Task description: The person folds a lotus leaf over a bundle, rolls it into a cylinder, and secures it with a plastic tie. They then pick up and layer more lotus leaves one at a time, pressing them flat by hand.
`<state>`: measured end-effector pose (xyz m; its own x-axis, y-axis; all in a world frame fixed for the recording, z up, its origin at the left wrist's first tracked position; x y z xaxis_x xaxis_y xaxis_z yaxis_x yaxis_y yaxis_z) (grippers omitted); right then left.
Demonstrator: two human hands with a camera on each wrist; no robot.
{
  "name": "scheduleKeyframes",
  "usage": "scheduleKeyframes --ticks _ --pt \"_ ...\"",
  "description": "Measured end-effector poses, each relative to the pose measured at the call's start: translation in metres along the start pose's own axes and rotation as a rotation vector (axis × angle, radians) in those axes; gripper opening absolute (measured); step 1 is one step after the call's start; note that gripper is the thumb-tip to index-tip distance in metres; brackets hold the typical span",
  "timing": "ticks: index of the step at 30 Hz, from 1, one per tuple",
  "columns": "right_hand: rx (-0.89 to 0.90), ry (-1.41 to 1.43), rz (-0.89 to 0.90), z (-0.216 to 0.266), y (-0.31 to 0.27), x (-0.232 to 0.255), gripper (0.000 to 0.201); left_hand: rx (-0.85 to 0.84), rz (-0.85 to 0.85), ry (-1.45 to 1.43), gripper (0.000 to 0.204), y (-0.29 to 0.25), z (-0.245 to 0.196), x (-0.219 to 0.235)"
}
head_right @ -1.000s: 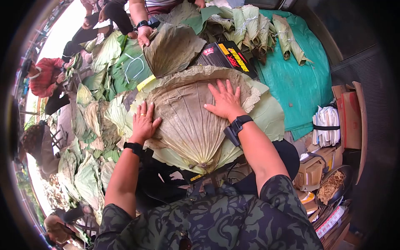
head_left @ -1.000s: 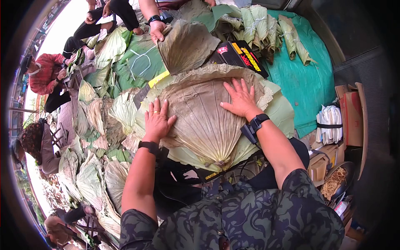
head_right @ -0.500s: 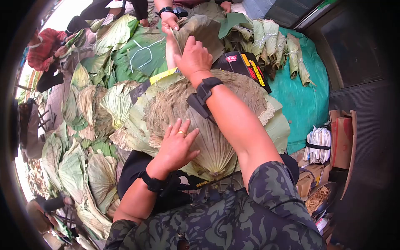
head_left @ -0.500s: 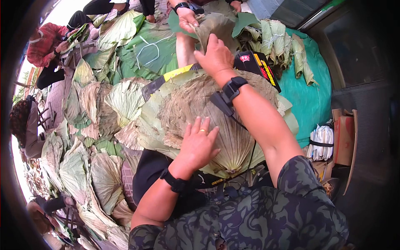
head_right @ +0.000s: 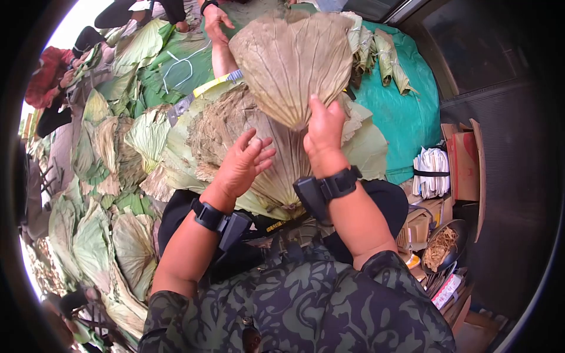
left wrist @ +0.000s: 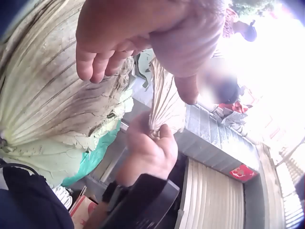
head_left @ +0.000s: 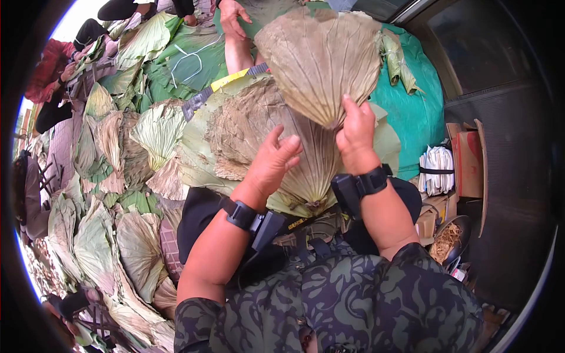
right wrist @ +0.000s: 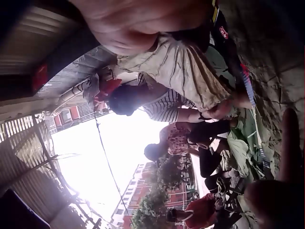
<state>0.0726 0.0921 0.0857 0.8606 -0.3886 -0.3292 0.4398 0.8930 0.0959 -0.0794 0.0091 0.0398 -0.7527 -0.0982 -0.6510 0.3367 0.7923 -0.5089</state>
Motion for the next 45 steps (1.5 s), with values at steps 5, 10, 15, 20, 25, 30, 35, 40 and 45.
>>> scheduleKeyframes --ticks 5,10,15,20,25,30,35,40,45 --pt "-0.566 -0.052 -0.060 -0.032 -0.086 0.055 0.016 0.053 -0.140 -0.209 0.052 0.026 0.012 0.019" --pt "-0.352 -0.299 0.146 -0.039 -0.080 0.068 0.018 -0.121 -0.414 -0.015 0.054 0.044 0.021 0.046" --pt "-0.416 -0.318 0.073 -0.045 -0.069 0.081 0.018 -0.581 -0.597 0.562 0.079 0.027 0.002 0.029" --pt "-0.534 -0.199 -0.029 -0.046 -0.047 0.088 0.015 -0.514 -0.642 0.777 0.080 0.032 0.004 0.035" --pt "0.016 -0.698 0.228 -0.063 -0.032 0.116 0.029 -0.627 -0.553 1.015 0.056 0.014 -0.013 0.013" --pt "0.212 -1.031 0.036 -0.028 -0.047 0.105 0.056 -0.562 -0.718 0.861 0.042 0.036 0.001 0.056" --pt "0.623 -1.269 0.670 -0.023 -0.064 0.053 0.063 -0.571 -0.706 1.054 0.047 0.027 -0.007 0.046" --pt "0.322 -1.409 1.004 -0.074 -0.075 0.055 0.062 -0.709 -0.925 1.333 0.063 0.009 -0.016 0.029" --pt "0.345 -1.412 1.005 -0.072 -0.072 0.058 0.059 -0.577 -0.427 1.863 0.069 0.024 0.012 0.008"
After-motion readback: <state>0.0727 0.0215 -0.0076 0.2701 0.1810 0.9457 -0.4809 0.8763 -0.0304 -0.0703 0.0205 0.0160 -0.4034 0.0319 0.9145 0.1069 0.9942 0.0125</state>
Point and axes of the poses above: each hand's wrist, its own y-axis towards the middle knuckle, its own x-axis out of the back of the hand, z = x × y, the point moved 3 cm from there along y, towards the middle knuckle, and after that the axes turned 9 degrees about x, right-handed, at the moved point
